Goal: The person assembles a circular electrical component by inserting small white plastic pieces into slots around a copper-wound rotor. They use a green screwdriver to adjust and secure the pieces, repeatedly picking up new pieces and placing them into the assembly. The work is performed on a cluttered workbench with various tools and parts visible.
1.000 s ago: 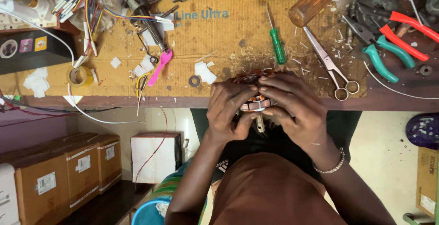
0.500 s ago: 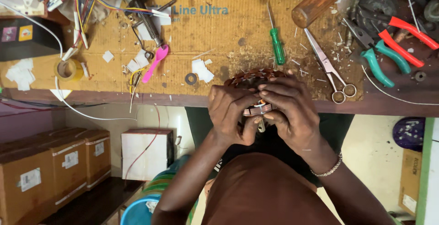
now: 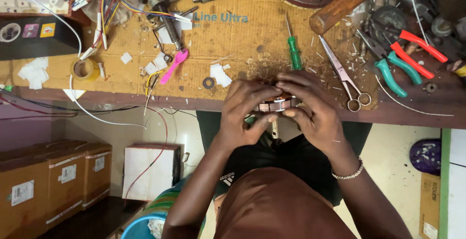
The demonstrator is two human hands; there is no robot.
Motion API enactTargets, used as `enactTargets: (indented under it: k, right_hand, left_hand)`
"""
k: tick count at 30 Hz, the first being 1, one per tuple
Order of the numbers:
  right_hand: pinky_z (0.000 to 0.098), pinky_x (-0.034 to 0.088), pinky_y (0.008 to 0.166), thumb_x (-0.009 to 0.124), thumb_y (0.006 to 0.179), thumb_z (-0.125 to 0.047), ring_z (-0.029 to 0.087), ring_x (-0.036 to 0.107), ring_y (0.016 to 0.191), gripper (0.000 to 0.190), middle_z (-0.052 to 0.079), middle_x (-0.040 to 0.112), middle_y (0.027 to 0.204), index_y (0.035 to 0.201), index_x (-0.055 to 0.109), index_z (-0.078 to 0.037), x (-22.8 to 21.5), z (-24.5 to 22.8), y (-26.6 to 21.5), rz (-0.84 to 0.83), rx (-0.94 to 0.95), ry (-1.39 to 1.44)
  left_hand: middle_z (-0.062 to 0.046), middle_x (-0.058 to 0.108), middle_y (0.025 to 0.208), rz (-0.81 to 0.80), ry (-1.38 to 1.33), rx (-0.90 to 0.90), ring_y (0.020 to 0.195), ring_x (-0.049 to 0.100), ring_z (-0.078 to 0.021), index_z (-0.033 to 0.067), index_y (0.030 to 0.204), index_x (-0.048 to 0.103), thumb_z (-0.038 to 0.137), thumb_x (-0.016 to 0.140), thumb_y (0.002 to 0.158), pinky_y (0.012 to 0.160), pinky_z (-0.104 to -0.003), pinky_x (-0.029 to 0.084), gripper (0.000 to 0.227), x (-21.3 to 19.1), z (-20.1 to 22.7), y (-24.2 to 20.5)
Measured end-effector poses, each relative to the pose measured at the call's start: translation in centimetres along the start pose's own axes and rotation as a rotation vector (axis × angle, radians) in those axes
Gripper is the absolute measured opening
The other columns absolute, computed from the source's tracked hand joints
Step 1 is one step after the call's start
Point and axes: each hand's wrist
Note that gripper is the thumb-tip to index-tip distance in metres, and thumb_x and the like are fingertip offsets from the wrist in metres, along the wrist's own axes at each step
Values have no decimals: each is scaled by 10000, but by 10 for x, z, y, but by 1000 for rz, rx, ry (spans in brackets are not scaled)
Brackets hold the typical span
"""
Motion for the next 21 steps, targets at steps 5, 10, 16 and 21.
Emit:
enactTargets:
  k: [5, 10, 16, 21]
  right_hand:
    - [442, 432, 1213, 685, 947, -36, 357, 518, 1467, 529, 174, 555, 1528, 1456, 544, -6, -8, -4, -3, -50, 72, 60]
    - [412, 458, 1178, 724, 907, -9, 332, 564, 1416, 586, 160, 605, 1462, 1462, 535, -8, -8, -4, -5, -17, 136, 40]
    - [388, 499, 1129, 733, 915, -42, 288, 617, 1366, 556, 148, 649, 1431, 1442, 559, -27, -6, -8, -4, 49, 170, 65]
    - [391, 510, 1119, 750, 894, -114, 277, 609, 1364, 479, 148, 655, 1406, 1353, 633, -42, -7, 2, -9, 48, 120, 44]
  left_hand:
    - [-61, 691, 1185, -35, 91, -9, 1087, 636, -263, 95, 1221, 702, 183, 766, 899, 966, -387, 475, 339, 0, 14, 14]
    - [-33, 717, 1186, -51, 261, 9, 1058, 648, -230, 113, 1218, 700, 143, 747, 928, 943, -385, 442, 295, 7, 18, 10]
    - [-47, 703, 1205, -98, 302, 10, 1082, 634, -263, 107, 1271, 680, 194, 773, 905, 961, -390, 429, 388, 5, 12, 7]
    - [-135, 632, 1290, -38, 221, 20, 1175, 593, -352, 39, 1310, 617, 237, 829, 837, 1071, -439, 424, 554, -1, 1, -5]
Point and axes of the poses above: each hand's wrist, its own y-axis towards the middle knuckle, its own x-axis out of the palm, z = x × y
